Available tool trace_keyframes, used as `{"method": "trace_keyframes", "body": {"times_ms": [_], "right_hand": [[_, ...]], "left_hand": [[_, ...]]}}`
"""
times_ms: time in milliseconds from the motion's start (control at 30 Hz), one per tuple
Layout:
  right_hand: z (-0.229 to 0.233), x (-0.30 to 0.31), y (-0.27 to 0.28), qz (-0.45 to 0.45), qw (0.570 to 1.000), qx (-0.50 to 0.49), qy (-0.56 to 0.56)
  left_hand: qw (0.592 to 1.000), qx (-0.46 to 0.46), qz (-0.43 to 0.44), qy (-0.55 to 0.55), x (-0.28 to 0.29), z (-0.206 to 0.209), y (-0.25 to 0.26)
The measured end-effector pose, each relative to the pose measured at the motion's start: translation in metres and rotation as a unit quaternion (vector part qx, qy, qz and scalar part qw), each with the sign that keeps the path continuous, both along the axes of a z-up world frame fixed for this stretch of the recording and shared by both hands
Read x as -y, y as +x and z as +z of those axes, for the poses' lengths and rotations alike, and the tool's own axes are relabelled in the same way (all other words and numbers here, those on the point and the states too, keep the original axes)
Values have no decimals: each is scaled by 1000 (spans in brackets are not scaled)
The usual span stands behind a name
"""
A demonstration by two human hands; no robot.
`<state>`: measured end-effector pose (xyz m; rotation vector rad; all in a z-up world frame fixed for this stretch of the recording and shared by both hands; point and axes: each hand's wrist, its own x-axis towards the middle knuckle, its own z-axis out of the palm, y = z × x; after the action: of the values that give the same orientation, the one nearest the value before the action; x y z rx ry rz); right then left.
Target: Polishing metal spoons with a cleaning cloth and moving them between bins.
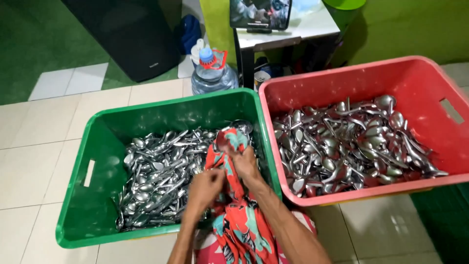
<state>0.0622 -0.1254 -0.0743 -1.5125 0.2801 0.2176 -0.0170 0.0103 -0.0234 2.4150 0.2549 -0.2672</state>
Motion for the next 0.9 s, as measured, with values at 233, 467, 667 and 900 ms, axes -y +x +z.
{"method": "trace_keyframes", "body": {"times_ms": [233, 467, 667, 900], "right_hand": [[48, -13, -16, 91, 995, 31, -30], [34, -13, -14, 167, 985, -16, -33], [72, 3, -33, 280, 959, 51, 0], [97, -4, -39, 304, 939, 139, -85]], "left_hand": [[957, 207, 96, -182, 4, 51, 26], [938, 262, 109, -200, -4, 5, 67], [915, 215, 199, -279, -33, -44, 88], [918, 123, 235, -294, -35, -68, 83]]}}
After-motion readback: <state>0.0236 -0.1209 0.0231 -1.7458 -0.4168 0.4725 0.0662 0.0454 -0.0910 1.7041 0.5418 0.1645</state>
